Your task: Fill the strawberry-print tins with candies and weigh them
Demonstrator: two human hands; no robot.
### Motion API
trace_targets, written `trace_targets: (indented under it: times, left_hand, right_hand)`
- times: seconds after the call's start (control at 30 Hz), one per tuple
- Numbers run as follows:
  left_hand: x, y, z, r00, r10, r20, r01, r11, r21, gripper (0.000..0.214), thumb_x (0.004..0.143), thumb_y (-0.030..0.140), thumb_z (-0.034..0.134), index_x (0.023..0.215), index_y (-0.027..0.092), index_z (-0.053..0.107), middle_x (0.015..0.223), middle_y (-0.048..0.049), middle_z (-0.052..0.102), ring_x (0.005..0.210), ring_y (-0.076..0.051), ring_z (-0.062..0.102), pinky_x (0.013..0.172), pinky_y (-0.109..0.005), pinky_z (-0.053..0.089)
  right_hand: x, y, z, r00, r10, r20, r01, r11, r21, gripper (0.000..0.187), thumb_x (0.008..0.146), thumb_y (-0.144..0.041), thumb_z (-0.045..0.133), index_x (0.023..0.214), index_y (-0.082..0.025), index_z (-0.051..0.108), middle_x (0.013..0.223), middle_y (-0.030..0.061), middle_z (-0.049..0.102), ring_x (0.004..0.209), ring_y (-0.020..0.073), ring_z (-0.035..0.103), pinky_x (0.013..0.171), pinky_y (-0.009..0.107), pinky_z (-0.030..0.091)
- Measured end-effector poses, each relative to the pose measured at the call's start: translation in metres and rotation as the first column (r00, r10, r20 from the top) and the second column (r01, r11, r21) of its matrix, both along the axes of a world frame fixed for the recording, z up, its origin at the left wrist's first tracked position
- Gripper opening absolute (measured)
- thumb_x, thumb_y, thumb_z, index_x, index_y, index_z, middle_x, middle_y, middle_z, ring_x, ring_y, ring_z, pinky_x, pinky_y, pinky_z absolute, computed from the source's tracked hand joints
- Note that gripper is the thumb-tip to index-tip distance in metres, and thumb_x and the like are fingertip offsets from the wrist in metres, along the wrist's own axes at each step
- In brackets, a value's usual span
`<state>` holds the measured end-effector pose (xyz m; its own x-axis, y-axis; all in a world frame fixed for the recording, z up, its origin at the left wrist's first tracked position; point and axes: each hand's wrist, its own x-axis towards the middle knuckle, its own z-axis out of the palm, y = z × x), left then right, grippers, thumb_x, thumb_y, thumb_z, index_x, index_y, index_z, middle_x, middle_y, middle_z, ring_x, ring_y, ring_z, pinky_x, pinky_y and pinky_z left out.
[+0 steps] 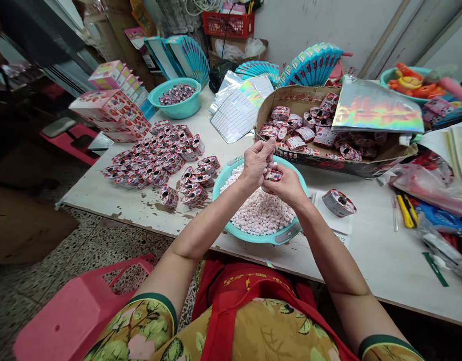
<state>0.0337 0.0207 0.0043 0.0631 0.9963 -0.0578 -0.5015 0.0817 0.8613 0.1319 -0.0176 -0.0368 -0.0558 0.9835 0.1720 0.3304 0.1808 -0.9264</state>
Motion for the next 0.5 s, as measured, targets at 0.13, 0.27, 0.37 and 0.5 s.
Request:
trace_targets:
  times: [0.13, 0.27, 0.37, 0.5]
  left_hand:
    - [0.001, -0.004, 0.005, 0.997, -0.058, -0.06, 0.06, 0.998, 0.032, 0.051, 0.077, 0.061, 0.076, 0.07, 0.018, 0.049, 0.053, 0.0083, 0.044, 0.04, -0.003, 0.046, 0.039, -0.016, 0.032]
    - [0.003, -0.007, 0.007, 0.99, -0.05, -0.134, 0.055, 0.998, 0.033, 0.055, 0.077, 0.066, 0.073, 0.068, 0.018, 0.05, 0.049, 0.0082, 0.044, 0.039, -0.004, 0.046, 0.038, -0.016, 0.031]
    - [0.006, -0.008, 0.009, 0.984, -0.073, -0.16, 0.081, 0.996, 0.042, 0.056, 0.078, 0.066, 0.072, 0.065, 0.017, 0.05, 0.046, 0.0087, 0.041, 0.034, -0.002, 0.036, 0.035, -0.017, 0.025]
    - [-0.005, -0.001, 0.02, 0.989, -0.109, -0.099, 0.113, 0.993, 0.038, 0.05, 0.084, 0.062, 0.069, 0.066, 0.018, 0.052, 0.045, 0.0077, 0.04, 0.034, -0.002, 0.033, 0.035, -0.018, 0.023]
  right_hand:
    - [0.001, -0.003, 0.0, 0.983, 0.019, -0.184, -0.015, 1.0, 0.022, 0.037, 0.063, -0.035, 0.078, 0.092, -0.016, 0.067, 0.08, 0.0028, 0.067, 0.079, 0.0201, 0.062, 0.071, 0.031, 0.051]
    - [0.002, -0.005, -0.003, 0.955, 0.039, -0.293, -0.034, 0.999, 0.021, 0.037, 0.06, -0.035, 0.081, 0.089, -0.016, 0.066, 0.08, 0.0009, 0.065, 0.077, 0.0164, 0.059, 0.071, 0.028, 0.049]
    - [0.0, -0.002, -0.008, 0.94, 0.035, -0.338, -0.035, 0.999, 0.007, 0.035, 0.058, -0.033, 0.082, 0.084, -0.017, 0.064, 0.078, -0.0007, 0.064, 0.074, 0.0141, 0.056, 0.068, 0.026, 0.048]
    - [0.0, -0.003, -0.007, 0.909, 0.05, -0.415, -0.089, 0.993, -0.075, 0.043, 0.057, -0.036, 0.084, 0.091, -0.017, 0.065, 0.078, -0.0012, 0.065, 0.07, 0.0136, 0.058, 0.066, 0.027, 0.05]
